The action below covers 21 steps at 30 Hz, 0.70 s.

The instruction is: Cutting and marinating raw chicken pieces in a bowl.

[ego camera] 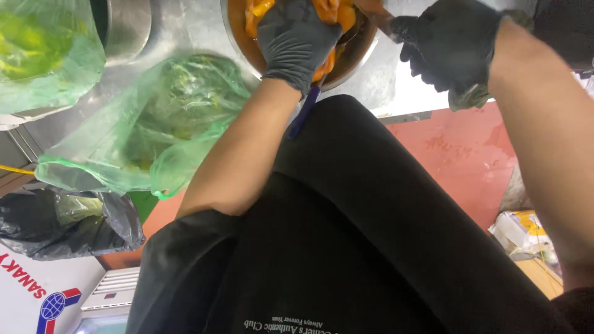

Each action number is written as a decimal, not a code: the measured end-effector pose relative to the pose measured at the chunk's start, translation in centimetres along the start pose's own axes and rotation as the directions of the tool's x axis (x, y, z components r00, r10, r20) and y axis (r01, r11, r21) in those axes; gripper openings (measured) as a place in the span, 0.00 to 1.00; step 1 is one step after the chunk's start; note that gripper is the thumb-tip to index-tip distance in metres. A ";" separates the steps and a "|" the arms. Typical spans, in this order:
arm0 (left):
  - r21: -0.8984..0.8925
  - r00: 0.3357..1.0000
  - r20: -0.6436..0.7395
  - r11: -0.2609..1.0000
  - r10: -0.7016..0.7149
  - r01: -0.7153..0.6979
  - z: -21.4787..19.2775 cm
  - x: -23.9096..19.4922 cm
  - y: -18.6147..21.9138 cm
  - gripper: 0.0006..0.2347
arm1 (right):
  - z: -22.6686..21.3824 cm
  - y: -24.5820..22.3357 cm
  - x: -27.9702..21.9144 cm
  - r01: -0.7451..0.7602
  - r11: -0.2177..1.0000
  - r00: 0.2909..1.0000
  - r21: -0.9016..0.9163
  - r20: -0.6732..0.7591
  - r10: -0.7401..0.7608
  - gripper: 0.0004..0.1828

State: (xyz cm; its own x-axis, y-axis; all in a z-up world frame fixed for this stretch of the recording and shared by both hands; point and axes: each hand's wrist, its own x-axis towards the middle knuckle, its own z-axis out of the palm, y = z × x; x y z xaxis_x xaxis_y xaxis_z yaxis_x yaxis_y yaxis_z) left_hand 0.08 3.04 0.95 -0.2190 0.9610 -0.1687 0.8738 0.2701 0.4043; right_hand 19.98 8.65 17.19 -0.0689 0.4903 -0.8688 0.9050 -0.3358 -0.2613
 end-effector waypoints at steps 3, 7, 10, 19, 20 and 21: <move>0.079 0.999 -0.050 0.997 0.014 -0.010 -0.8 0.9 0.5 0.30 | 0.8 -0.9 -1.5 -0.042 0.987 0.998 0.153 0.045 0.036 0.30; 0.130 0.994 -0.100 0.990 -0.045 0.057 1.0 1.0 -0.5 0.36 | 2.0 -1.2 -3.4 -0.087 0.988 0.996 0.129 -0.014 0.090 0.29; 0.058 0.983 -0.154 0.992 -0.098 0.108 -1.1 0.7 -0.8 0.32 | 2.5 -1.1 -2.8 -0.040 0.994 0.999 0.101 0.041 0.036 0.22; -0.046 0.981 -0.189 0.998 -0.043 0.035 -0.6 0.7 -1.0 0.18 | 6.0 1.1 0.5 0.182 0.983 0.983 0.018 -0.004 -0.182 0.34; -0.047 0.980 -0.196 0.998 -0.045 0.036 -0.1 0.9 -1.1 0.18 | 6.0 1.6 1.0 0.186 0.982 0.982 0.013 -0.007 -0.186 0.34; -0.031 0.969 -0.245 0.999 -0.033 0.026 0.5 1.0 -1.3 0.19 | 6.0 2.1 1.5 0.231 0.972 0.972 0.046 -0.043 -0.229 0.31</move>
State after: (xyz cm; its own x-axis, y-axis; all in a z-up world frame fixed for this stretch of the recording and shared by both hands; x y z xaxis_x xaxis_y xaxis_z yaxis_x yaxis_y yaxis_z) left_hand -1.06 3.67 -0.15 -0.3470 0.9369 0.0433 0.8541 0.2967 0.4271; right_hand 19.23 3.82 12.81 -0.2566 0.5882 -0.7669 0.8441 -0.2502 -0.4742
